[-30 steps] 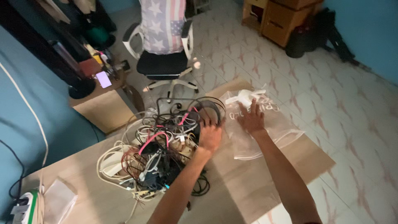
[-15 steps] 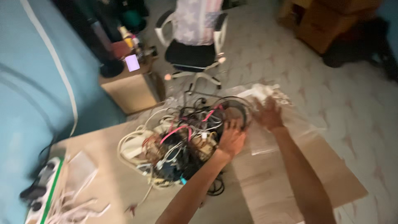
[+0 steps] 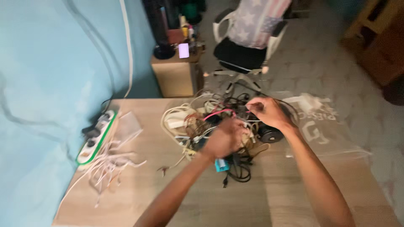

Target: The person untangles and coils several cables on a wooden table, then places them into a clear plastic bag. They handle multiple cords, including a white USB cable and a beige power cord, separating them from a tangled pile.

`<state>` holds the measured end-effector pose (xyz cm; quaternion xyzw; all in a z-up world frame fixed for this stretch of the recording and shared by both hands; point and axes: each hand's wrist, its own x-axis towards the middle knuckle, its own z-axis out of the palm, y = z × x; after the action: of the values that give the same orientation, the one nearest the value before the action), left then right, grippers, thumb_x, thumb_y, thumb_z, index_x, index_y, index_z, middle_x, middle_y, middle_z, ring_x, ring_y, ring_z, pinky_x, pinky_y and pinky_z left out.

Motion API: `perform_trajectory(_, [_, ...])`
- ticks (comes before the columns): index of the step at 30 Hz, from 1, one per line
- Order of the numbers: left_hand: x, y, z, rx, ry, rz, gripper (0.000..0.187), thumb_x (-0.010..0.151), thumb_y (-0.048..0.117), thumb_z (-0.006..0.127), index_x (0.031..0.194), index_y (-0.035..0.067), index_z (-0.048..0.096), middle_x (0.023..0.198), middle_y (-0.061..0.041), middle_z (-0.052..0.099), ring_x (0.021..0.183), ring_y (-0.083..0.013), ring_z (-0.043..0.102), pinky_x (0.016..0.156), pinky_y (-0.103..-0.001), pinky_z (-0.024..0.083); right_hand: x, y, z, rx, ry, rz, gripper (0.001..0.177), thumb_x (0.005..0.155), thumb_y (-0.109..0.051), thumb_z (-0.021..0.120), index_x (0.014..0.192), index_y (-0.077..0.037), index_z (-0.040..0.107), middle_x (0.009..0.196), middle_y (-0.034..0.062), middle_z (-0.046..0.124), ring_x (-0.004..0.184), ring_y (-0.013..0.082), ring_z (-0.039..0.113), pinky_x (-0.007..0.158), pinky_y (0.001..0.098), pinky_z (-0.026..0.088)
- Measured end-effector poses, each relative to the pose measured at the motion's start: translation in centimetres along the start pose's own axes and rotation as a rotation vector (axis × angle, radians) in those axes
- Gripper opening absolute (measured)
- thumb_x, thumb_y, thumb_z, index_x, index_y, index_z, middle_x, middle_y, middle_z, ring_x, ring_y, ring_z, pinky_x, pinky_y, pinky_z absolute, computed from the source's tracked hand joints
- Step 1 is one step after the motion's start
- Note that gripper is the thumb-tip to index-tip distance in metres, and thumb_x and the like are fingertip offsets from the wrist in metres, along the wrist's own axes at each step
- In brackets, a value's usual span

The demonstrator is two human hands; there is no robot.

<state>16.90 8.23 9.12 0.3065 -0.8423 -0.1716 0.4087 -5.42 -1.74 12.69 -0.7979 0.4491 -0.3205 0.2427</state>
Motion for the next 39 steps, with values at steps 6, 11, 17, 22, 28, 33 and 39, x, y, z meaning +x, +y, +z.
perform_trajectory(6, [-6.1, -3.1, -10.2, 0.176, 0.492, -0.388, 0.023, 0.085, -0.006, 0.063, 0.099, 0.008, 0.075, 0.101, -0.010, 0.073, 0.093, -0.0241, 0.070, 0.084, -0.036, 0.055, 1.1, -6.5, 5.0, 0.070, -0.145, -0.151, 0.018, 0.095, -0.020, 0.072, 0.103, -0.004, 0.076, 0.077, 0.0065, 0.073, 0.071, 0.0154, 0.065, 0.064, 0.0321, 0.052])
perform_trajectory(11, [-11.4, -5.1, -14.3, 0.103, 0.359, -0.415, 0.024, 0.085, -0.005, 0.063, 0.100, 0.009, 0.074, 0.100, -0.009, 0.075, 0.079, -0.0193, 0.073, 0.068, -0.030, 0.058, 0.6, -9.2, 10.6, 0.083, -0.306, -0.280, 0.017, 0.089, -0.023, 0.076, 0.096, -0.007, 0.078, 0.084, 0.0041, 0.077, 0.074, 0.0134, 0.074, 0.068, 0.0310, 0.058])
perform_trajectory(17, [-15.1, -7.0, -13.1, 0.145, -0.078, -0.576, 0.018, 0.083, 0.009, 0.078, 0.101, 0.012, 0.078, 0.098, -0.011, 0.077, 0.083, -0.0216, 0.076, 0.076, -0.035, 0.060, -2.1, -11.5, 17.5, -0.110, -0.478, -0.314, 0.011, 0.091, -0.016, 0.072, 0.092, -0.006, 0.077, 0.094, 0.0075, 0.074, 0.092, 0.0202, 0.069, 0.089, 0.0385, 0.053])
perform_trajectory(22, [-16.0, -7.5, -9.9, 0.257, -0.114, -0.346, 0.023, 0.081, 0.011, 0.077, 0.105, 0.010, 0.077, 0.108, -0.015, 0.073, 0.100, -0.0344, 0.067, 0.084, -0.044, 0.056, -3.4, -13.1, 20.4, -0.262, -0.463, -0.177, 0.009, 0.093, -0.009, 0.069, 0.097, -0.003, 0.073, 0.099, 0.0103, 0.061, 0.099, 0.0255, 0.059, 0.090, 0.0441, 0.050])
perform_trajectory(28, [-16.4, -8.8, -11.8, 0.467, -0.273, -0.415, 0.011, 0.088, 0.016, 0.073, 0.097, 0.011, 0.078, 0.104, -0.013, 0.074, 0.104, -0.0314, 0.067, 0.090, -0.043, 0.055, -2.8, -13.0, 19.8, -0.153, -0.334, -0.179, 0.021, 0.089, -0.007, 0.067, 0.108, -0.003, 0.073, 0.106, 0.0126, 0.068, 0.100, 0.0297, 0.066, 0.086, 0.0439, 0.055])
perform_trajectory(33, [-14.7, -7.6, -16.7, 0.698, -0.351, -0.489, 0.010, 0.091, 0.014, 0.069, 0.097, 0.009, 0.076, 0.100, -0.012, 0.075, 0.100, -0.0306, 0.069, 0.088, -0.044, 0.055, -1.8, -14.4, 19.7, -0.077, -0.359, -0.112, 0.025, 0.098, -0.020, 0.065, 0.117, -0.004, 0.069, 0.105, 0.0121, 0.069, 0.094, 0.0253, 0.070, 0.081, 0.0405, 0.056])
perform_trajectory(39, [-12.2, -1.0, -21.6, 0.456, -0.083, -0.577, 0.020, 0.095, 0.023, 0.070, 0.107, 0.008, 0.077, 0.105, -0.016, 0.075, 0.096, -0.0360, 0.070, 0.084, -0.045, 0.055, -1.2, -16.9, 19.9, 0.114, -0.210, -0.161, 0.031, 0.096, -0.025, 0.069, 0.110, 0.001, 0.073, 0.086, 0.0122, 0.071, 0.074, 0.0214, 0.066, 0.065, 0.0384, 0.055])
